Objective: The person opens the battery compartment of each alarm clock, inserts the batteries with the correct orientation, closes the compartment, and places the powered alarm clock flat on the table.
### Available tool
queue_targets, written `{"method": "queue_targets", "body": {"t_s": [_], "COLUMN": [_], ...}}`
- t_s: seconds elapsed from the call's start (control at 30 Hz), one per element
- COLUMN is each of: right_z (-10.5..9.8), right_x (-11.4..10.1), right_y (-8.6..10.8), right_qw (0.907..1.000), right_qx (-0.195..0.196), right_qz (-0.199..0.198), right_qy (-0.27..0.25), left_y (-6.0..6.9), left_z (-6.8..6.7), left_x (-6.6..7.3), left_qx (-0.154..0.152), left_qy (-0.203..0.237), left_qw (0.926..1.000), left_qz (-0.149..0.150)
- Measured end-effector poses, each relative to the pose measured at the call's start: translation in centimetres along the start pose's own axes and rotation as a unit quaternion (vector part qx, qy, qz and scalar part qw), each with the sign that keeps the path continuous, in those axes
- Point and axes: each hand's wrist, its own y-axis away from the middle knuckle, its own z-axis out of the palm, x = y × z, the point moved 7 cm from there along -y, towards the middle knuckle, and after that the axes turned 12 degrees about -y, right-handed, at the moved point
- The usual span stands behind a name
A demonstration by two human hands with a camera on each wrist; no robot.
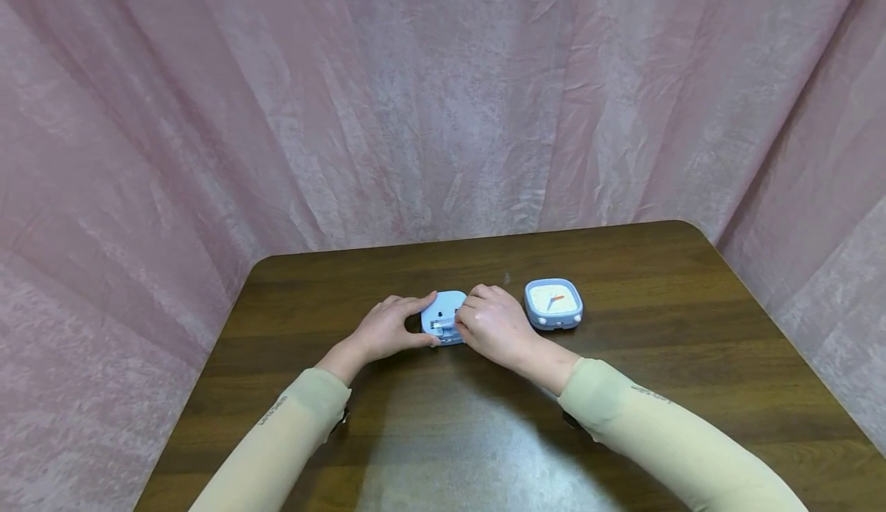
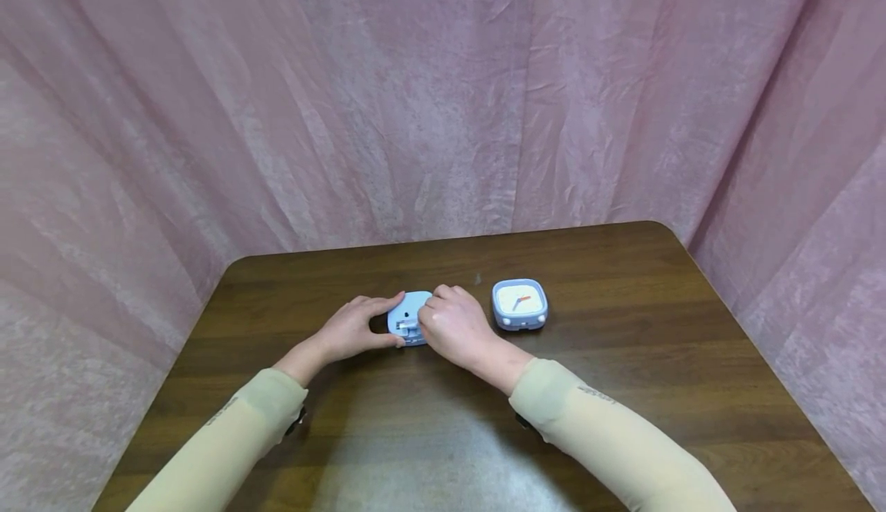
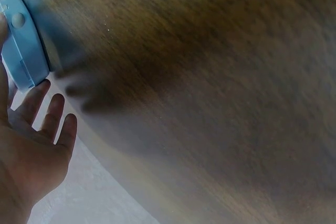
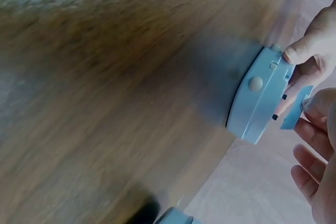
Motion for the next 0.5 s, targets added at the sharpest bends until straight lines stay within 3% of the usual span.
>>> {"method": "queue_targets", "body": {"t_s": [0.5], "right_z": [2.0], "right_x": [-0.5], "right_y": [-0.8], "right_qw": [0.9994], "right_qx": [-0.015], "right_qz": [0.004], "right_qy": [0.032], "left_y": [0.1], "left_z": [-0.1], "left_x": [0.1], "left_qx": [0.006], "left_qy": [0.001], "left_qw": [1.0000], "left_qz": [0.000]}}
